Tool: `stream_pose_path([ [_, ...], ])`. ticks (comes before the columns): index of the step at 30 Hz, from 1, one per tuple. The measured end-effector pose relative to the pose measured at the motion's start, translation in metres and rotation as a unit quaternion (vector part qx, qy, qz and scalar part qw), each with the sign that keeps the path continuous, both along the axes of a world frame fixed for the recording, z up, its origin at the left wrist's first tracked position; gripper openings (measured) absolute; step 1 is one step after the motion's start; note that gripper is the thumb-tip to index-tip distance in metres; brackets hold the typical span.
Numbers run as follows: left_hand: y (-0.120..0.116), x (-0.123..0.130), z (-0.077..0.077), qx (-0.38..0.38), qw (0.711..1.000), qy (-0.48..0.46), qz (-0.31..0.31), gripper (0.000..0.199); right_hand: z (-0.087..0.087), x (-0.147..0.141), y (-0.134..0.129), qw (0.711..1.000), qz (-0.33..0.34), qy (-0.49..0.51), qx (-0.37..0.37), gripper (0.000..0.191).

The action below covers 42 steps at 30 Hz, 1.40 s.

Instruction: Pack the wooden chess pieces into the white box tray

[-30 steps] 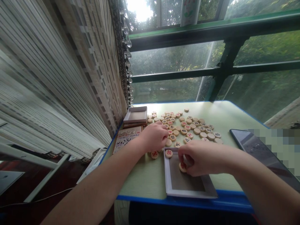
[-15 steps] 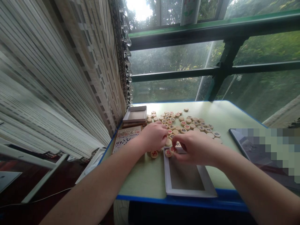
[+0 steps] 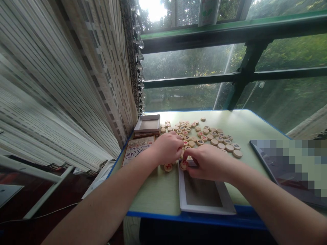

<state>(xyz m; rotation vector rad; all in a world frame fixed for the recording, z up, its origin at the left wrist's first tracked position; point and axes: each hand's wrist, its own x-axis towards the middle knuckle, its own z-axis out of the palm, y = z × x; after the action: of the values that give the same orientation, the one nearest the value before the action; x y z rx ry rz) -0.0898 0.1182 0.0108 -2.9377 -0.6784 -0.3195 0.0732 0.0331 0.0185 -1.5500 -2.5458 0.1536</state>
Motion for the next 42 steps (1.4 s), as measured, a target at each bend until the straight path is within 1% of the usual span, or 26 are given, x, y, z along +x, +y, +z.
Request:
stream_pose_path([
  [13, -0.002, 0.000, 0.003, 0.004, 1.000, 0.011, 0.002, 0.019, -0.002, -0.001, -0.001, 1.000, 0.004, -0.009, -0.009, 0.026],
  [18, -0.001, 0.000, 0.002, -0.001, 1.000, 0.008, -0.001, 0.018, 0.004, 0.004, 0.001, 1.000, 0.004, 0.023, -0.012, 0.030],
  [20, -0.001, 0.001, 0.001, -0.003, 1.000, 0.007, -0.004, 0.018, 0.007, 0.012, 0.006, 0.999, -0.039, 0.023, -0.012, 0.029],
  [22, 0.000, 0.001, 0.001, 0.001, 1.000, 0.005, -0.008, 0.018, 0.009, 0.023, 0.012, 0.991, -0.132, -0.006, -0.011, 0.026],
  [24, 0.000, 0.001, 0.001, 0.006, 1.000, 0.001, -0.016, 0.019, 0.009, 0.036, 0.019, 0.970, -0.236, -0.050, -0.016, 0.028],
  [26, -0.001, 0.002, 0.001, 0.004, 1.000, -0.003, -0.028, 0.018, 0.007, 0.047, 0.023, 0.952, -0.291, -0.090, -0.035, 0.029],
  [28, -0.001, 0.002, 0.001, 0.001, 0.999, -0.006, -0.034, 0.017, 0.006, 0.053, 0.026, 0.940, -0.314, -0.115, -0.063, 0.027],
  [30, -0.001, 0.002, 0.001, -0.001, 0.999, -0.008, -0.035, 0.018, 0.005, 0.055, 0.027, 0.936, -0.320, -0.123, -0.081, 0.026],
  [34, -0.001, 0.001, 0.000, 0.002, 0.999, -0.012, -0.036, 0.019, 0.004, 0.055, 0.028, 0.934, -0.328, -0.117, -0.080, 0.027],
  [38, 0.000, 0.002, -0.001, 0.005, 0.999, -0.004, -0.036, 0.018, 0.002, 0.056, 0.030, 0.922, -0.356, -0.117, -0.096, 0.028],
  [42, 0.001, 0.002, -0.001, 0.005, 0.999, 0.000, -0.035, 0.019, 0.001, 0.058, 0.031, 0.916, -0.370, -0.120, -0.098, 0.028],
])
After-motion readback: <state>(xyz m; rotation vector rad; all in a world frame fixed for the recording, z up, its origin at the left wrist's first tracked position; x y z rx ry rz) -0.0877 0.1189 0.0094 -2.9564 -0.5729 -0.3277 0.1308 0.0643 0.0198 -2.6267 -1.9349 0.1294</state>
